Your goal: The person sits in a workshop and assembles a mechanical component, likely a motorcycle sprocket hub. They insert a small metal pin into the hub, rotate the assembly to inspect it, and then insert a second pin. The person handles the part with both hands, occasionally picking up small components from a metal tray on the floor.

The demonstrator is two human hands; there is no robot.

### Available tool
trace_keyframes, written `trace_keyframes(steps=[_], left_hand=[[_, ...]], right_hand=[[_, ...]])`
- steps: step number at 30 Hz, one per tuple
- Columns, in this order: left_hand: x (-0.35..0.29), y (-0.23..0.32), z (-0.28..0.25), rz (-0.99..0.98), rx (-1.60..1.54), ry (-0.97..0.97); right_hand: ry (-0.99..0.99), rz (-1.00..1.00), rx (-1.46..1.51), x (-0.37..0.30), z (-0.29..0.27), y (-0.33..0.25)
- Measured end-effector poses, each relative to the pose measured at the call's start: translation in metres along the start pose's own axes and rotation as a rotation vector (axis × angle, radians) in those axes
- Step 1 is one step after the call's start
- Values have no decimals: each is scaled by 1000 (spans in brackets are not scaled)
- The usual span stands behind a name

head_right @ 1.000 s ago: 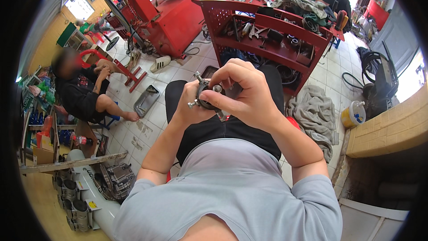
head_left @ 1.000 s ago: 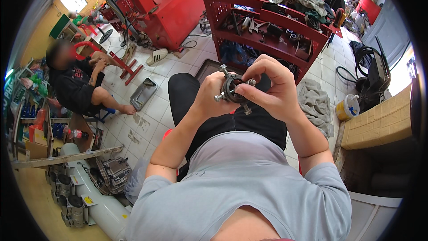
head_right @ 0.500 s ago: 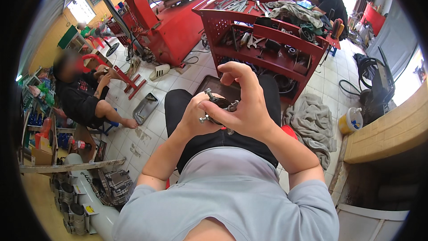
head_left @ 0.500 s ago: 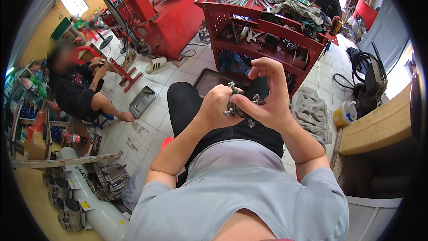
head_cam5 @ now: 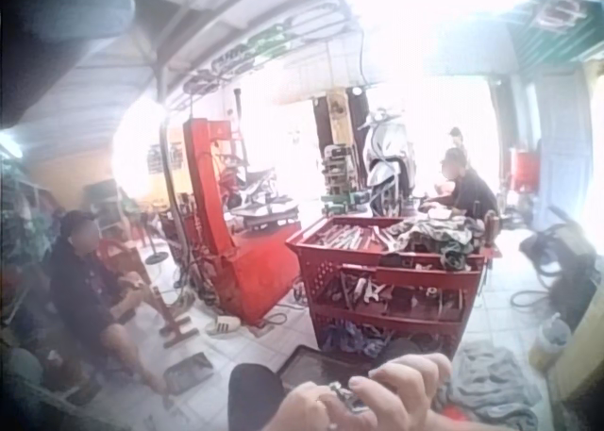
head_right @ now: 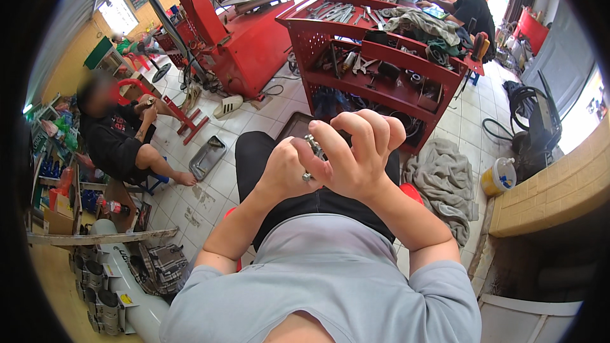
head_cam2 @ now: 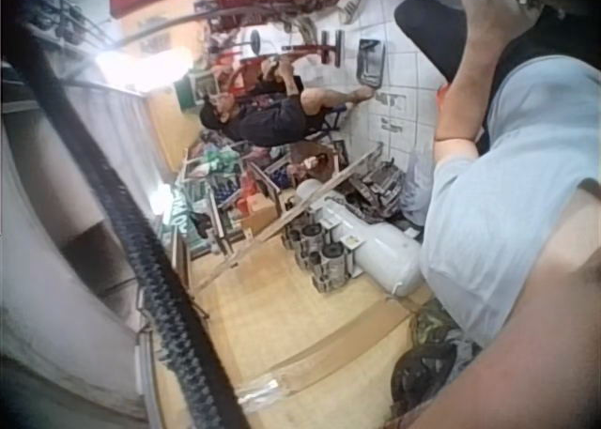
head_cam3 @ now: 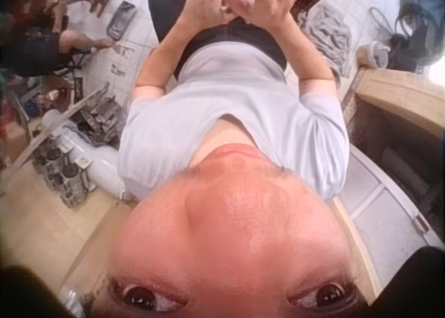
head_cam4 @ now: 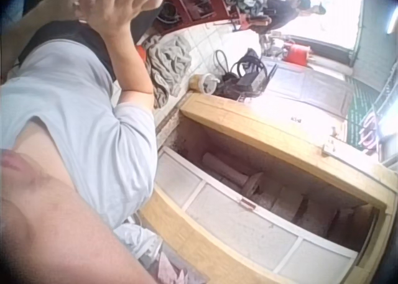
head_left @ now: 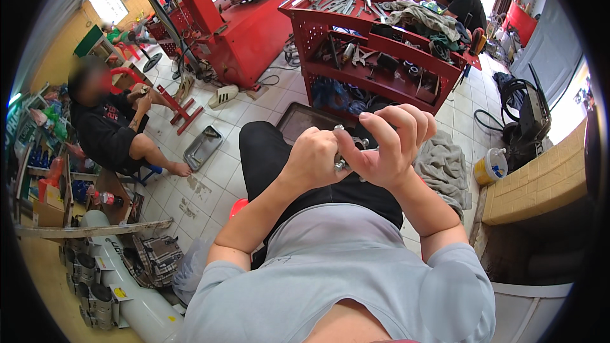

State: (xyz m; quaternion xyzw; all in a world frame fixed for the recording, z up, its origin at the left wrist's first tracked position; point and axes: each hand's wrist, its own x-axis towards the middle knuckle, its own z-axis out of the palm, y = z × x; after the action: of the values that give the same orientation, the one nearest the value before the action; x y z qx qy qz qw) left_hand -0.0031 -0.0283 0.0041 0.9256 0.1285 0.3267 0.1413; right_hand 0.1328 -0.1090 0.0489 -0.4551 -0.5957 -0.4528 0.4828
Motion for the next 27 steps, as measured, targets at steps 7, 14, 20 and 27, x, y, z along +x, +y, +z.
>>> trace_keyframes(steps=[7,14,20,27], left_hand=[[3,-5,-10,-50,24,6],[5,-7,-26,-161,-170,113],[7,-3,-33,-173,-217,136],[4,-8,-29,-223,-270,130]], right_hand=[[-365,158,309,17,-10,13],[-768,448,911,25,-20,29],[-682,297,679,25,-20,24],[-671,178,619,24,-21,23]])
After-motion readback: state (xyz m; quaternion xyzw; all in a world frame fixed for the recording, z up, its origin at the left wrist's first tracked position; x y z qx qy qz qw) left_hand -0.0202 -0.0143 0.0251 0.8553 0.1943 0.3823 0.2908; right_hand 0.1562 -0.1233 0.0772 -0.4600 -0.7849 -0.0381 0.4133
